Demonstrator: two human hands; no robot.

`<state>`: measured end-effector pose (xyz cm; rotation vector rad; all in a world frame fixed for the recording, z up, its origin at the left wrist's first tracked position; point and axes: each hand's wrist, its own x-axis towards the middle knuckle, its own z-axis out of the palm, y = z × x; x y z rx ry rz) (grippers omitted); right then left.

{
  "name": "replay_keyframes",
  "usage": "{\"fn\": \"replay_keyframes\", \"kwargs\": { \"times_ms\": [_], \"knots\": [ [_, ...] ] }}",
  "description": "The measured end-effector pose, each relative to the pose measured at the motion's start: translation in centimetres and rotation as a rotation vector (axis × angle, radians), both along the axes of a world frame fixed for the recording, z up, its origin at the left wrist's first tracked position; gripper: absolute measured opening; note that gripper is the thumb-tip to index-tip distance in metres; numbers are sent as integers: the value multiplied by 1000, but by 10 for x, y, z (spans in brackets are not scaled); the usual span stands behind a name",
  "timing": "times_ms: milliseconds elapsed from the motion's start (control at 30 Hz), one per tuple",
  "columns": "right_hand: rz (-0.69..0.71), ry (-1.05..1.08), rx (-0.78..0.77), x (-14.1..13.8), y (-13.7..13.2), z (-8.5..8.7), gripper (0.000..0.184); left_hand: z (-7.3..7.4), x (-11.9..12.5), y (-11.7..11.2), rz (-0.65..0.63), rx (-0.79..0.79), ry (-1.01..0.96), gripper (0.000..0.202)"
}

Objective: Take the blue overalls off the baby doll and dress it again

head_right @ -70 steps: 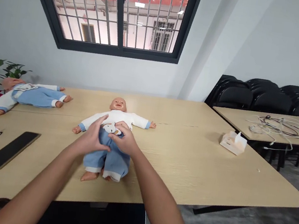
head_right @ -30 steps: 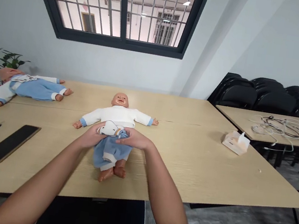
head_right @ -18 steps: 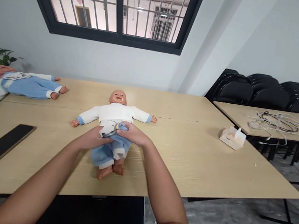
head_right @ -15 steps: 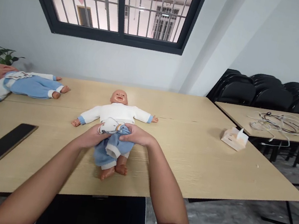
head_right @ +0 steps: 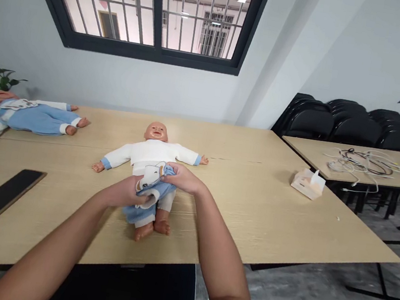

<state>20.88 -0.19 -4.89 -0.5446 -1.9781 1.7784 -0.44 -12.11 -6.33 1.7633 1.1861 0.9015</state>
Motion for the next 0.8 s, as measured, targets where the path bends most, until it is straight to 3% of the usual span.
{"fn": "replay_keyframes", "kwargs": {
  "times_ms": [100,167,267,333,400,500,567,633,733,800],
  "knots": [
    [-98,-20,25,17,8,4,47,1,1,5,56,10,-77,41],
    [-126,-200,17,30,14,3,57,-2,1,10,167,22,-168,42],
    [82,-627,-44,35,14,-4,70,-7,1,15,296,-9,-255,45],
    [179,-771,-24,25,9,-11,69,-9,2,16,310,-16,-292,49],
    [177,-790,22,12,4,-18,61,-8,3,15,298,6,-317,53],
    [119,-640,-16,2,2,-23,46,-5,3,12,275,67,-321,57],
    [90,-478,-74,5,6,-23,41,-3,2,10,214,103,-275,51],
    [19,-351,-120,12,13,-22,37,-3,1,6,48,140,-145,40],
    [-210,-186,-178,21,25,-21,33,-4,0,2,-248,234,127,32],
    [-314,-98,-263,22,28,-18,37,-5,1,0,-332,276,230,33]
  ]
}}
